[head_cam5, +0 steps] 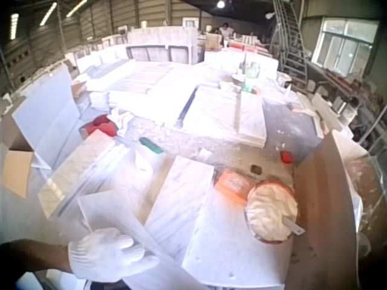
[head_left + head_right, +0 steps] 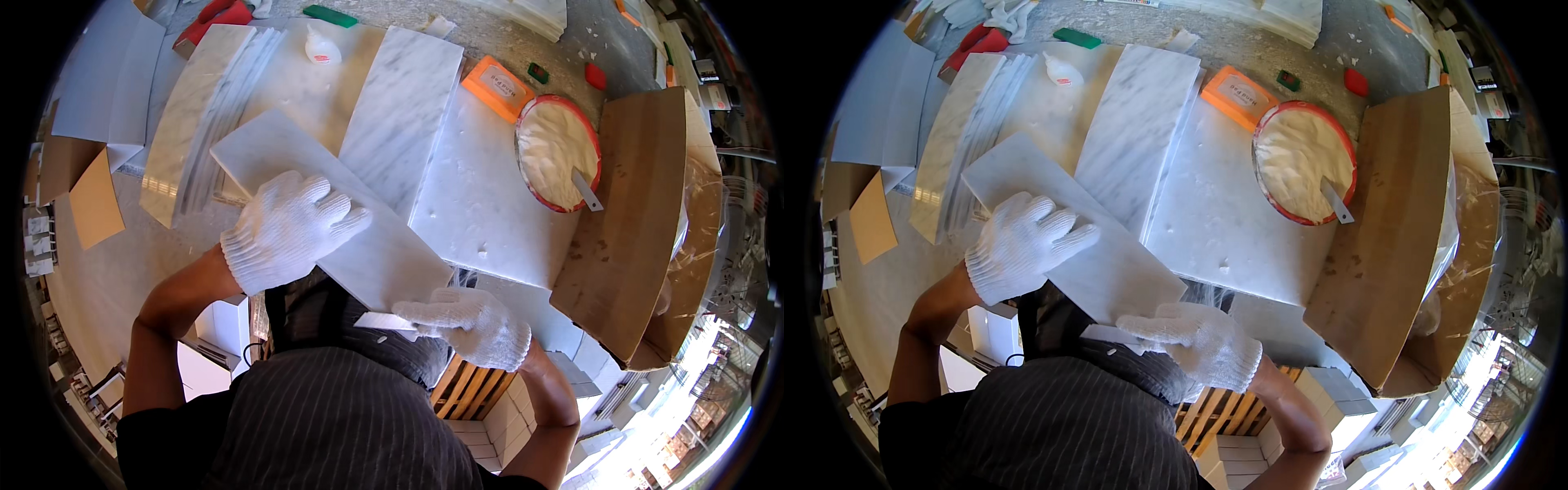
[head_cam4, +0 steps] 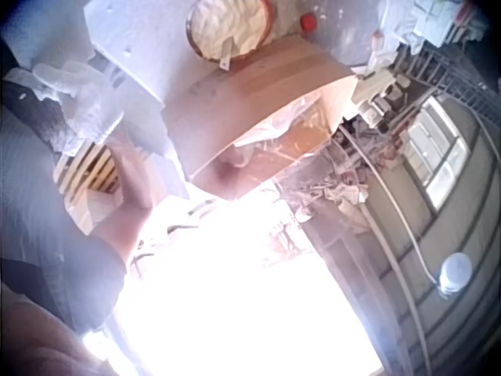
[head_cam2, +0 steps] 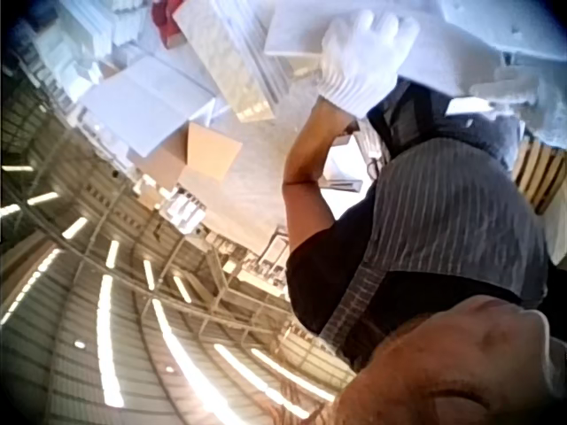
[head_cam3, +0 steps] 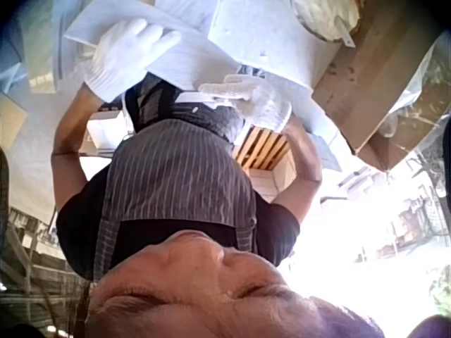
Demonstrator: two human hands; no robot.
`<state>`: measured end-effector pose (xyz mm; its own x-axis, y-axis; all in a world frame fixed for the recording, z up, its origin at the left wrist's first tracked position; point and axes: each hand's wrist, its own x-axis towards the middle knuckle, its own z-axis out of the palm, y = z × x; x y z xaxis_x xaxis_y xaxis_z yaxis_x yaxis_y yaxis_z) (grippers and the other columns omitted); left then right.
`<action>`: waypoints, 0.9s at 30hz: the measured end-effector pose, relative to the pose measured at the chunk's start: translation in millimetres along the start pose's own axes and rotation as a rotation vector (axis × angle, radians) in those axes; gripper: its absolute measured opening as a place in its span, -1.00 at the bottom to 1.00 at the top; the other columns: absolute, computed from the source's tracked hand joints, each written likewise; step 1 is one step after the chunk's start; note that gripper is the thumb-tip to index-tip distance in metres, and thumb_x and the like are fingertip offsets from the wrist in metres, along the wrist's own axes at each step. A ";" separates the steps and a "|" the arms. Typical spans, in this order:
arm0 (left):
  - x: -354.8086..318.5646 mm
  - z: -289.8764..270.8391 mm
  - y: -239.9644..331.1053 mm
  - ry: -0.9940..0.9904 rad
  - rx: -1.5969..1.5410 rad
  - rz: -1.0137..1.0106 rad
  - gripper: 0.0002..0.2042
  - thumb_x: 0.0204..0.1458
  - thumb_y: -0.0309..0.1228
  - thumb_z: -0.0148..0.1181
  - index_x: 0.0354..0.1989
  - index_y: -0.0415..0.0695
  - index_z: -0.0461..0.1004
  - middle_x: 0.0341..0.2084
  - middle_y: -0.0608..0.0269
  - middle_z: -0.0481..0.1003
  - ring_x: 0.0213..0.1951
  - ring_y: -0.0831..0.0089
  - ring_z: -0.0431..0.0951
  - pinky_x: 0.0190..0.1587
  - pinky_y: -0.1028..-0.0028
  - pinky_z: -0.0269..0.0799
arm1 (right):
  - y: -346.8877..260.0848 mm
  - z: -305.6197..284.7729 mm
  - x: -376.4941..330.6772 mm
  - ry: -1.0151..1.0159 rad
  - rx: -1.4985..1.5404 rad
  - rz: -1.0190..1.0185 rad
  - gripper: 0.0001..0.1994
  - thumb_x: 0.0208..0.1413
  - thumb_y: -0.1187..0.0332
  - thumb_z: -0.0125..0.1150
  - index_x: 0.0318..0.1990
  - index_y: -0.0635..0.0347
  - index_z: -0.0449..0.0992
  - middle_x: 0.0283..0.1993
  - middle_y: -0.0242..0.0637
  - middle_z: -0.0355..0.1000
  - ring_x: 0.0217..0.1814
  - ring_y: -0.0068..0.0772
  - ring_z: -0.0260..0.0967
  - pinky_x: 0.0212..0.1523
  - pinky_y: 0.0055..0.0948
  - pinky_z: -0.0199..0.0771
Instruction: The person applies a white paste to rectangular white tiles using a small metal trowel. They scoop the paste from a red bucket and spread it evenly across the tile surfaces, then place the treated tiles into a cardboard box.
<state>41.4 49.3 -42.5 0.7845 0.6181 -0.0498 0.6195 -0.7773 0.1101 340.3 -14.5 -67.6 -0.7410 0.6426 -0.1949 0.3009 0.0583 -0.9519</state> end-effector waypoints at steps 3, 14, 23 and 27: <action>4.0 -3.0 -0.5 -0.010 0.000 0.009 -0.60 -0.15 -0.46 0.17 -0.03 -0.04 0.55 -0.28 0.29 0.46 -0.25 0.28 0.41 -0.18 0.24 0.42 | -3.9 -11.1 -1.6 0.012 0.031 0.007 -0.50 0.06 0.71 0.12 0.15 0.07 0.57 -0.27 -0.28 0.55 -0.29 -0.37 0.49 -0.25 -0.46 0.50; 9.1 -5.4 1.0 -0.086 0.017 0.009 -0.60 -0.11 -0.48 0.17 0.00 -0.07 0.53 -0.28 0.27 0.46 -0.20 0.28 0.41 -0.11 0.20 0.42 | -6.0 -9.6 -0.4 0.120 0.026 0.065 -0.50 0.08 0.67 0.16 0.19 0.04 0.54 -0.26 -0.26 0.56 -0.28 -0.33 0.50 -0.18 -0.40 0.52; 21.4 -15.8 -4.3 -0.121 0.003 0.013 -0.62 -0.10 -0.45 0.22 -0.02 -0.03 0.55 -0.30 0.28 0.47 -0.19 0.29 0.45 -0.13 0.24 0.45 | 12.5 -22.5 -24.9 0.079 0.151 0.030 -0.58 0.18 0.50 0.22 0.22 0.11 0.51 -0.22 -0.28 0.57 -0.21 -0.49 0.49 -0.17 -0.52 0.49; 38.9 -24.4 -19.7 -0.074 0.010 0.055 -0.67 -0.07 -0.36 0.28 -0.05 0.01 0.56 -0.33 0.28 0.48 -0.18 0.27 0.47 -0.13 0.25 0.45 | 23.8 -18.1 -50.7 0.692 0.574 0.154 -0.40 0.12 0.09 0.41 0.29 0.09 0.44 -0.42 -0.52 0.44 -0.52 -0.70 0.24 -0.48 -0.67 0.24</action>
<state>58.9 91.5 -22.5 0.8170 0.5645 -0.1174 0.5755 -0.8110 0.1053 395.9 -31.9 -76.1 -0.1356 0.9375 -0.3205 -0.1155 -0.3362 -0.9347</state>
